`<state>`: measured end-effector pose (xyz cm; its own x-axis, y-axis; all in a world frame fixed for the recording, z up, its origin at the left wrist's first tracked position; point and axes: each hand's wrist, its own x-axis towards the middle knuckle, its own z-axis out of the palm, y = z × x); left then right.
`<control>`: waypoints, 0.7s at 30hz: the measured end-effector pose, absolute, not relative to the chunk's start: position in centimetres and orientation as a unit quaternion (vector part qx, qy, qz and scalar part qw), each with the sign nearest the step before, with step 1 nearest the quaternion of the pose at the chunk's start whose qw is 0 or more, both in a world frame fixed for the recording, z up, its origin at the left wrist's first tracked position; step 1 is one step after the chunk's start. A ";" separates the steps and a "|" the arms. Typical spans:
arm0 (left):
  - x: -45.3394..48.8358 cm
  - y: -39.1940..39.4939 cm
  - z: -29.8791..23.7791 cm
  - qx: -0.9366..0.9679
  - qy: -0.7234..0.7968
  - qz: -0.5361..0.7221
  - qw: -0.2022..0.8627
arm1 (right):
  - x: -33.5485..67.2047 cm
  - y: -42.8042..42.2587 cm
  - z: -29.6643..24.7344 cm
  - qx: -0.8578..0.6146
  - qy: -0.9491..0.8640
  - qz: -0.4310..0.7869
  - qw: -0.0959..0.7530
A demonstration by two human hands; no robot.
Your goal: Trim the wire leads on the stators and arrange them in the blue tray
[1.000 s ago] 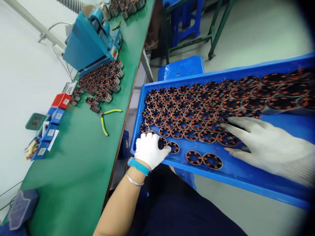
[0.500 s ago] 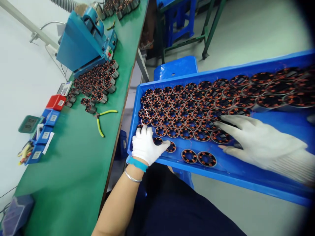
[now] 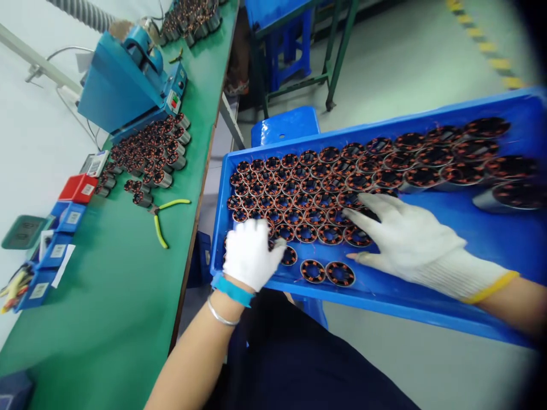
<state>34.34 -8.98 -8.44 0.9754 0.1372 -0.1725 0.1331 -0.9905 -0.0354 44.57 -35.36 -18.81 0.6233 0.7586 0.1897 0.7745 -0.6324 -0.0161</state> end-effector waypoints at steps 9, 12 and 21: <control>38.5 -17.5 -11.5 -0.988 -0.039 0.139 -0.056 | 44.3 -32.6 -18.2 -0.934 -0.354 -0.037 0.039; 39.1 -17.9 -12.0 -0.992 -0.024 0.120 -0.017 | 44.3 -33.2 -18.1 -0.931 -0.362 -0.033 0.043; 38.9 -18.5 -11.9 -0.985 0.065 0.134 -0.085 | 43.9 -36.6 -18.7 -0.922 -0.382 -0.052 0.043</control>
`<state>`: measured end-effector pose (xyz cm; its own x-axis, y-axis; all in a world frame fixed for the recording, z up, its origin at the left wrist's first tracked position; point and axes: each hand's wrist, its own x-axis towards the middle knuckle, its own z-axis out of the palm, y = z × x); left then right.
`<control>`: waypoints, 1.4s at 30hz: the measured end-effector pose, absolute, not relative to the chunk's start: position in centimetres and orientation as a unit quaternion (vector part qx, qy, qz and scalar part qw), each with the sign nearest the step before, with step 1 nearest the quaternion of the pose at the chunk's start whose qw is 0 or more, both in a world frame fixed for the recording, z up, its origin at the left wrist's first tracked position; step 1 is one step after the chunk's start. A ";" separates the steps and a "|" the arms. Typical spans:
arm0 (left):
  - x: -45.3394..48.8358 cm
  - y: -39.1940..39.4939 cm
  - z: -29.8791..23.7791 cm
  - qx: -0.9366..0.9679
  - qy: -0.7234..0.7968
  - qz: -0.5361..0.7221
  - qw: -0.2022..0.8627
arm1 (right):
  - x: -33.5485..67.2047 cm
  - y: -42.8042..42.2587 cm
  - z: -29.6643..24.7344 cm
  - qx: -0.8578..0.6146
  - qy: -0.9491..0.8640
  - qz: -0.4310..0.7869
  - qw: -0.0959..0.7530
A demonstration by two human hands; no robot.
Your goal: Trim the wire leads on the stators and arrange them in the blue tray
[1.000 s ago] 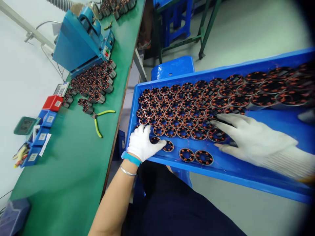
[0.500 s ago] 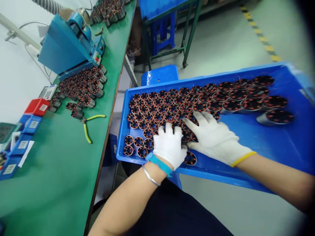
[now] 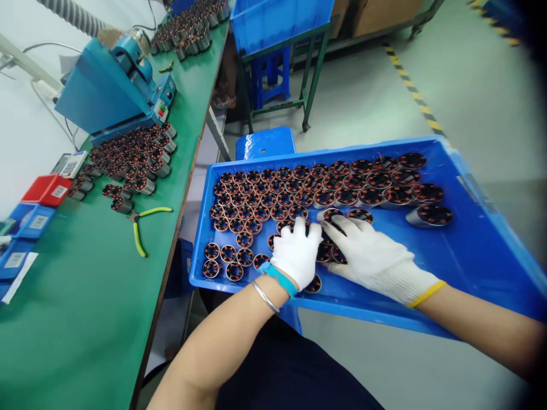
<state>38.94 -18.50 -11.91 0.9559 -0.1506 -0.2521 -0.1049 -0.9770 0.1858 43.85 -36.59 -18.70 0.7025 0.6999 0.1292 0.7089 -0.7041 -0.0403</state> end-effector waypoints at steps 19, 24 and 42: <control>40.8 -18.6 -13.9 0.981 -0.060 -0.156 0.099 | 44.9 -36.9 -18.7 -0.950 -0.299 0.005 0.089; 40.8 -18.7 -14.2 0.983 -0.071 -0.146 0.091 | 45.5 -36.9 -18.4 -0.951 -0.294 0.024 0.091; 40.9 -18.5 -14.8 0.973 -0.143 -0.168 0.063 | 46.0 -39.7 -20.3 -0.906 -0.399 0.010 0.139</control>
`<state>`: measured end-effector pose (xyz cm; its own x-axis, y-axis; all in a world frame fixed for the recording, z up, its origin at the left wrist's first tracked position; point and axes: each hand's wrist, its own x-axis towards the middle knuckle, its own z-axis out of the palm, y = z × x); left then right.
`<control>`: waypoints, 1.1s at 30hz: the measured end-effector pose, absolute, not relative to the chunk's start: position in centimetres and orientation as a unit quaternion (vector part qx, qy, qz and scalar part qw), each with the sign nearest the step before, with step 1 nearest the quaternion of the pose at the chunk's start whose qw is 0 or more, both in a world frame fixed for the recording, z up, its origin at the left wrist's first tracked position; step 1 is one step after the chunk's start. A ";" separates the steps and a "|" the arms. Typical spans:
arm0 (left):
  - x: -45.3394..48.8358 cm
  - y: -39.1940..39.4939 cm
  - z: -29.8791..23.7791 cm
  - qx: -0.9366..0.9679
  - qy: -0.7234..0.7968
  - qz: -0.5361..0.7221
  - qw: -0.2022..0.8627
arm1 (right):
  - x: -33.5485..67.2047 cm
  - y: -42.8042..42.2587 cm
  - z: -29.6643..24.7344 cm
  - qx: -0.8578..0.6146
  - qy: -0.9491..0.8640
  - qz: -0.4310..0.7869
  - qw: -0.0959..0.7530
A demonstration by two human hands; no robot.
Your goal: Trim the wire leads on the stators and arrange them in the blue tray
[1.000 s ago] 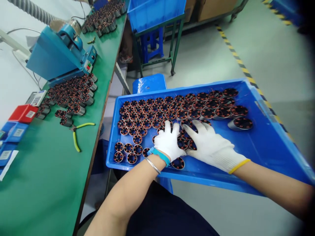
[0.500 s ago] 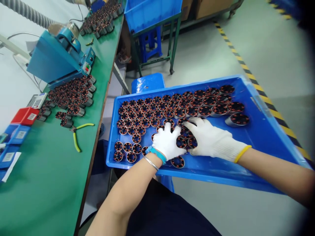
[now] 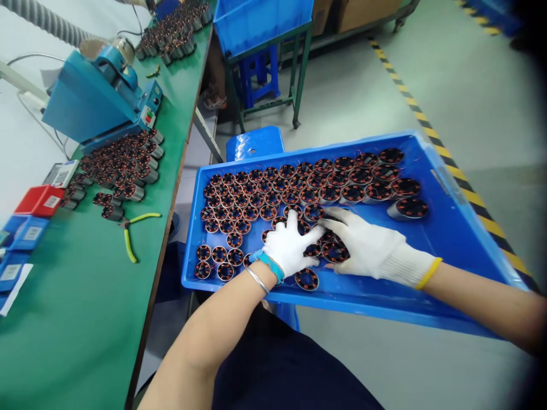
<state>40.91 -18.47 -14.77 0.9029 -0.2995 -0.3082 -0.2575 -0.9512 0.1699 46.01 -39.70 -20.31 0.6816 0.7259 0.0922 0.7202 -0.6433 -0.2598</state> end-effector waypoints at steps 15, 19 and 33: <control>41.1 -19.2 -14.4 0.979 -0.124 -0.144 0.070 | 47.0 -38.7 -18.6 -0.897 -0.433 0.033 0.079; 40.9 -19.3 -14.3 0.980 -0.107 -0.148 0.082 | 47.2 -38.8 -19.1 -0.902 -0.417 0.039 0.105; 41.1 -20.0 -14.9 0.981 -0.100 -0.138 0.091 | 45.1 -38.9 -19.2 -0.937 -0.337 0.019 0.089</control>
<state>41.10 -19.98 -14.87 0.9417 -0.2216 -0.2532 -0.1713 -0.9634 0.2061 45.09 -38.88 -19.21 0.7726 0.6344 0.0248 0.6278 -0.7575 -0.1794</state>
